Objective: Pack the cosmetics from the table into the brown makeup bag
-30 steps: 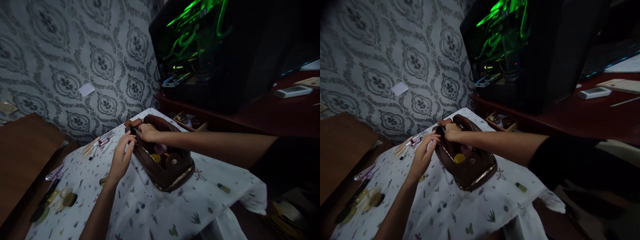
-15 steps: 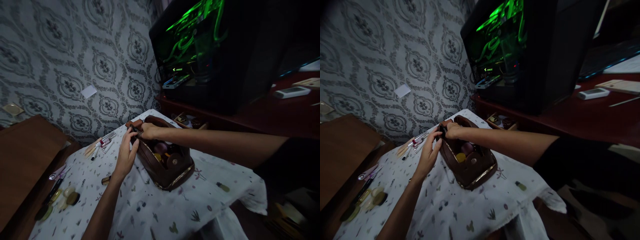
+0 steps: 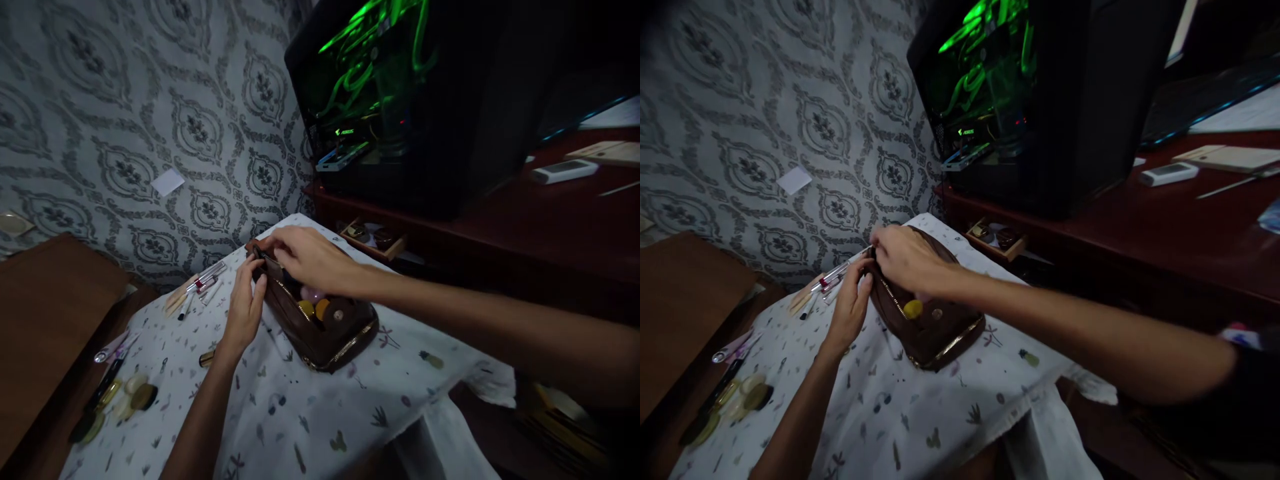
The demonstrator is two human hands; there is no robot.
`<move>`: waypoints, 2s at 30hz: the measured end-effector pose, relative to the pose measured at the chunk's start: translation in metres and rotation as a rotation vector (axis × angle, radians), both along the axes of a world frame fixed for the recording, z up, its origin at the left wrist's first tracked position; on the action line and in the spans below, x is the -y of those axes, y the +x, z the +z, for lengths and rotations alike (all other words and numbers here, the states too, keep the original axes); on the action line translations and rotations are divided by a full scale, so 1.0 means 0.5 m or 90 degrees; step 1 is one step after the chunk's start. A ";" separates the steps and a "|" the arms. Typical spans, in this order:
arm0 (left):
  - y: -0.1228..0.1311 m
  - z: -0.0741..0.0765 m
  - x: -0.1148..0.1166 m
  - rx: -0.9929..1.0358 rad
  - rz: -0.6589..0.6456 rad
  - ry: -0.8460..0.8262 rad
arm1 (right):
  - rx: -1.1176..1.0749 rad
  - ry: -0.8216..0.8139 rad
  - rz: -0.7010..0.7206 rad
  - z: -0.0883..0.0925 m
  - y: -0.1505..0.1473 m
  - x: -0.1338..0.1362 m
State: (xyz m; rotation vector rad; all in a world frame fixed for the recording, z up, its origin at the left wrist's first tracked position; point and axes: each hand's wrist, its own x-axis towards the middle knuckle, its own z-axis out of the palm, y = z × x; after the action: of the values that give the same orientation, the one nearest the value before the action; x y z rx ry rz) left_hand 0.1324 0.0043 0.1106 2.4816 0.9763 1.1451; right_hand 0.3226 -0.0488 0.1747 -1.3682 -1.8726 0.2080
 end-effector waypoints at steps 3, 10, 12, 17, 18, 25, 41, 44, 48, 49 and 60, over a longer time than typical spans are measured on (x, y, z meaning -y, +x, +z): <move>-0.011 -0.007 0.003 -0.002 0.004 -0.002 | -0.006 0.222 0.163 -0.057 -0.020 0.093; 0.002 0.044 -0.024 -0.119 -0.065 0.092 | 0.166 0.312 0.398 -0.200 -0.088 0.194; 0.018 0.068 -0.032 -0.199 -0.106 0.104 | 0.178 0.281 0.419 -0.225 -0.098 0.186; 0.051 0.106 -0.038 -0.407 -0.075 0.104 | 0.212 0.234 0.431 -0.252 -0.100 0.164; 0.055 0.109 -0.037 -0.435 -0.069 0.104 | 0.215 0.229 0.432 -0.255 -0.100 0.162; 0.071 0.122 -0.029 -0.558 -0.038 0.101 | 0.227 0.194 0.457 -0.271 -0.102 0.153; -0.009 0.046 -0.033 -0.153 -0.025 0.153 | 0.258 0.057 0.454 -0.270 -0.121 0.146; -0.091 -0.001 -0.044 -0.122 0.055 0.087 | 0.221 0.034 0.421 -0.279 -0.128 0.143; -0.215 -0.073 -0.064 -0.235 0.226 -0.042 | 0.115 -0.017 0.389 -0.291 -0.147 0.130; -0.239 -0.091 -0.066 -0.254 0.256 -0.068 | 0.089 -0.028 0.382 -0.294 -0.154 0.126; -0.291 -0.163 0.022 -0.388 0.347 -0.184 | -0.100 -0.139 0.314 -0.311 -0.266 0.058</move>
State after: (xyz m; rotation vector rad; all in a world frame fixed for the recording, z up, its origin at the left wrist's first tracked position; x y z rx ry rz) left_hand -0.0130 -0.0068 0.0293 2.4156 1.9085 0.2768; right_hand 0.1894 -0.0779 0.0195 -0.9668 -2.0665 0.7644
